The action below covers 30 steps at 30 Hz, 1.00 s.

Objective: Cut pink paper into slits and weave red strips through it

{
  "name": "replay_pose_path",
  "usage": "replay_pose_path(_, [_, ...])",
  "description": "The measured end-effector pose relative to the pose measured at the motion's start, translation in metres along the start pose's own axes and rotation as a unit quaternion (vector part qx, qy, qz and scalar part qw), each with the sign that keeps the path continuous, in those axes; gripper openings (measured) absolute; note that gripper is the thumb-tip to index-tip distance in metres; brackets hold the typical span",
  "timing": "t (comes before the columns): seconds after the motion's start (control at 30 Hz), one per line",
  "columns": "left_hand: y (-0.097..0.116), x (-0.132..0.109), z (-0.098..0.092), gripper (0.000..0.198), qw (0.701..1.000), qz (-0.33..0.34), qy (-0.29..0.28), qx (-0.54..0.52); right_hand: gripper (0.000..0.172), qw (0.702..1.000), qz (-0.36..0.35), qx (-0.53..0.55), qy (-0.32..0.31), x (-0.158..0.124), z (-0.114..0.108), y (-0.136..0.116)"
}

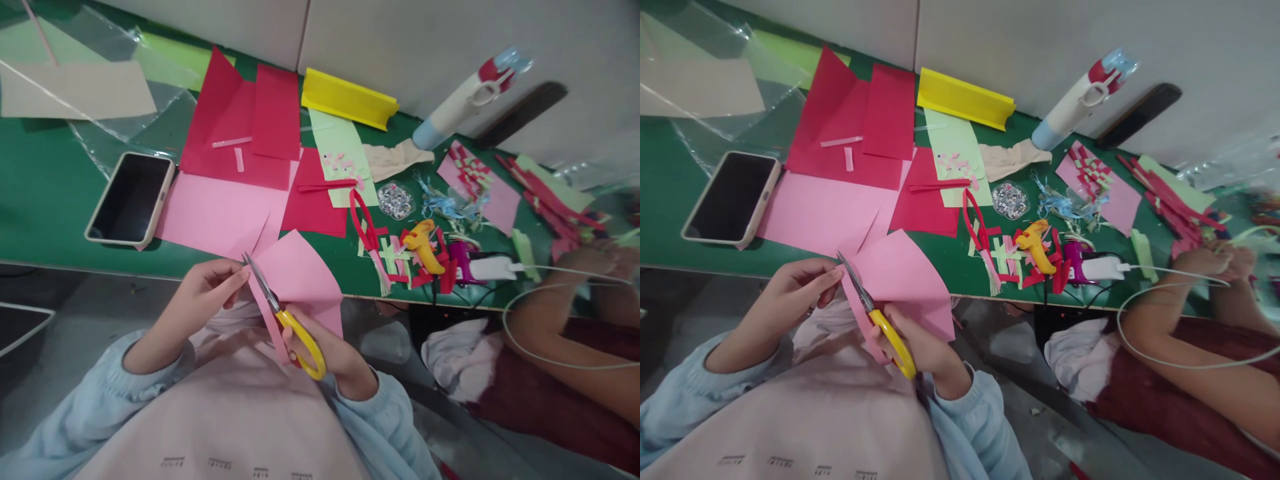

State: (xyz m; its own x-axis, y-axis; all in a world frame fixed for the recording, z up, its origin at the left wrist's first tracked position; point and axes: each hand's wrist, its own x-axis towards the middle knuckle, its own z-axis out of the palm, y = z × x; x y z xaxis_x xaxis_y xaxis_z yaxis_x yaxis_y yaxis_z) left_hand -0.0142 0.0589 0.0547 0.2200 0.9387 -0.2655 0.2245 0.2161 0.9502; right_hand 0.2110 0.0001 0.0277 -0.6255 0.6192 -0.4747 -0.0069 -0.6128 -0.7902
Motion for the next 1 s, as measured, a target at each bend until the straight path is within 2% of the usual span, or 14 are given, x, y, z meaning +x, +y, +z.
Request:
replay_pose_path(0.13, [0.0,0.007,-0.003,0.039,1.0,-0.011,0.015,0.015,0.047,0.999,0.004,0.031,0.02,0.002,0.004,-0.013])
replay_pose_path(0.23, [0.001,0.015,-0.007,0.037,0.999,-0.02,0.03,0.019,0.056,0.995,0.023,0.101,-0.009,0.012,0.006,-0.025])
replay_pose_path(0.37, [0.0,0.026,-0.012,0.034,0.998,-0.037,0.042,0.005,0.061,0.984,0.041,0.167,-0.036,0.025,0.003,-0.034])
replay_pose_path(0.5, [-0.001,0.036,-0.015,0.031,0.998,-0.041,0.044,-0.01,0.066,0.982,0.04,0.182,-0.04,0.031,-0.003,-0.038])
replay_pose_path(0.73, [0.001,0.045,-0.021,0.03,0.997,-0.044,0.069,-0.016,0.061,0.982,0.031,0.184,-0.042,0.038,-0.012,-0.033])
replay_pose_path(0.87, [0.005,0.051,-0.03,0.032,0.995,-0.022,0.086,0.045,0.055,0.98,0.007,0.192,-0.042,0.04,-0.014,-0.035])
replay_pose_path(1.0, [0.014,0.061,-0.048,0.024,0.976,0.002,0.12,0.183,0.054,0.982,0.002,0.182,-0.05,0.039,-0.014,-0.039])
